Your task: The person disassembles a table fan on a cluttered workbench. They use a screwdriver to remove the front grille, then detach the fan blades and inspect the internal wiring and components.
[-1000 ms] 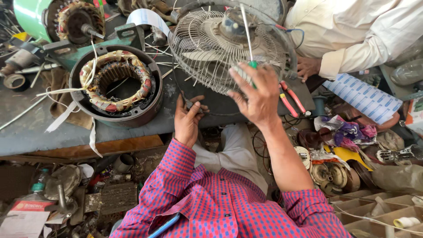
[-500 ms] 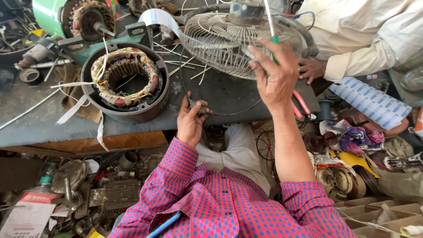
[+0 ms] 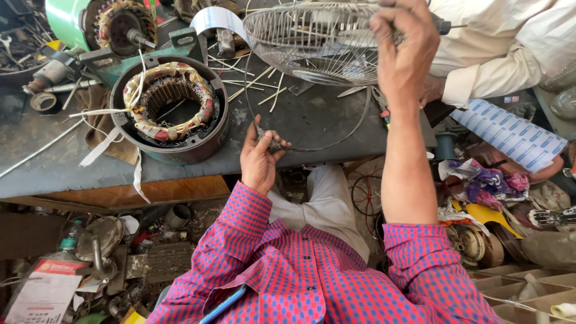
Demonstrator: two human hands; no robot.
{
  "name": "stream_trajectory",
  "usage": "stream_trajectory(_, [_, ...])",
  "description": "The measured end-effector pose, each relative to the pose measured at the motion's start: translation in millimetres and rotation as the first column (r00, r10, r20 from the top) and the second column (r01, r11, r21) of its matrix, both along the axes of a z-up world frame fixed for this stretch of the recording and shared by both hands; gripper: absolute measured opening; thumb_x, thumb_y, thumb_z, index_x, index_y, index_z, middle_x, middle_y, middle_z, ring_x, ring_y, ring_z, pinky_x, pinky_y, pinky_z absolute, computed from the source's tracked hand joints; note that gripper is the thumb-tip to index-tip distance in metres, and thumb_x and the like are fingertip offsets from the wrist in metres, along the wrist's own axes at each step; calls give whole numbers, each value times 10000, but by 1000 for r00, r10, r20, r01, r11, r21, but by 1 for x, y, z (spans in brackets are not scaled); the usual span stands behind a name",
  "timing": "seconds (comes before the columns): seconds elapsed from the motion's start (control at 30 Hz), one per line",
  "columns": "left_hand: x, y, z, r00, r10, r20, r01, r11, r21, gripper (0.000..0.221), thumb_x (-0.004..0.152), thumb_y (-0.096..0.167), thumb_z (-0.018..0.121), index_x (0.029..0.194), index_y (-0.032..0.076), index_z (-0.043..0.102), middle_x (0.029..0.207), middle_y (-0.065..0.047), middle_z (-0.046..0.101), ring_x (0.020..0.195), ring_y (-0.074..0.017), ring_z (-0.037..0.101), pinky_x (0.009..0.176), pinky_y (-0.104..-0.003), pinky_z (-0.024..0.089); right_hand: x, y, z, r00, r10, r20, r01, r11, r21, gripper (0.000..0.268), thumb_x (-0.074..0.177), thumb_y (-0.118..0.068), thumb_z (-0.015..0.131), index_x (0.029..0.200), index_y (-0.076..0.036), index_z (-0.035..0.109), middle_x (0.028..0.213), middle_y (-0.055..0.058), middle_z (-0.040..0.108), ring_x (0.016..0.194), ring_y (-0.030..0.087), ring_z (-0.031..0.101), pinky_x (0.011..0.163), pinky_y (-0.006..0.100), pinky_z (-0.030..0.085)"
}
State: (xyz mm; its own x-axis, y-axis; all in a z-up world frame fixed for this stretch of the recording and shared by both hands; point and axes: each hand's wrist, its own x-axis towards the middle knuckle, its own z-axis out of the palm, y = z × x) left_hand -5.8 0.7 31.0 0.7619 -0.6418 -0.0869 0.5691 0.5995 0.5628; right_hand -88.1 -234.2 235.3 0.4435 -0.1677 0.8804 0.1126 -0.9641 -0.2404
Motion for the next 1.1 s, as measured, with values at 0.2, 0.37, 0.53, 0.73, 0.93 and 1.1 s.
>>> stream_trajectory(0.2, [5,4,21,1000,25,13,-24,996,-83,607,1036,79,545,1599,106,320,917,-56,612,807,-188,635,825,-423,588,-10,-30,9,996,82,44,-82,997,-1,319,1114,-268,723,1025,39,705,954,101,687,896,224,635,815,384,476])
stream_trajectory(0.37, [23,-11,43,992,83,100,-64,980,-187,508,1063,94,534,1546,77,376,908,-72,601,796,-202,628,789,-414,581,-24,-79,7,999,-16,32,10,986,168,403,1129,-268,768,949,53,602,778,54,545,750,144,441,710,353,380])
stream_trajectory(0.53, [52,-28,66,994,92,59,-72,958,-279,356,1083,161,518,1428,102,452,857,-57,557,712,-180,558,662,-359,503,-40,-112,-8,991,103,87,-126,937,326,460,1152,-200,823,874,36,543,779,-15,454,703,122,366,648,330,305])
stream_trajectory(0.73, [82,-26,95,989,117,94,-82,946,-314,200,1104,205,545,1256,77,555,843,-37,529,670,-135,481,577,-302,400,-48,-141,-11,975,87,203,-158,917,365,238,1069,-152,791,1071,32,640,1013,-20,669,940,87,579,887,300,467])
stream_trajectory(0.93, [115,-2,121,976,111,187,-61,965,-257,170,1092,181,575,1170,30,589,830,-48,547,635,-132,447,534,-287,332,-63,-150,-19,953,134,273,-276,762,587,240,1104,-139,772,997,46,663,912,2,605,844,106,514,810,286,426])
stream_trajectory(1.1, [139,22,139,973,65,222,-17,977,-211,138,1093,137,598,1157,14,610,843,-63,552,655,-141,456,565,-290,344,-77,-132,-30,878,351,325,-478,644,597,242,1113,-211,722,1080,25,679,927,22,634,856,123,554,760,275,452])
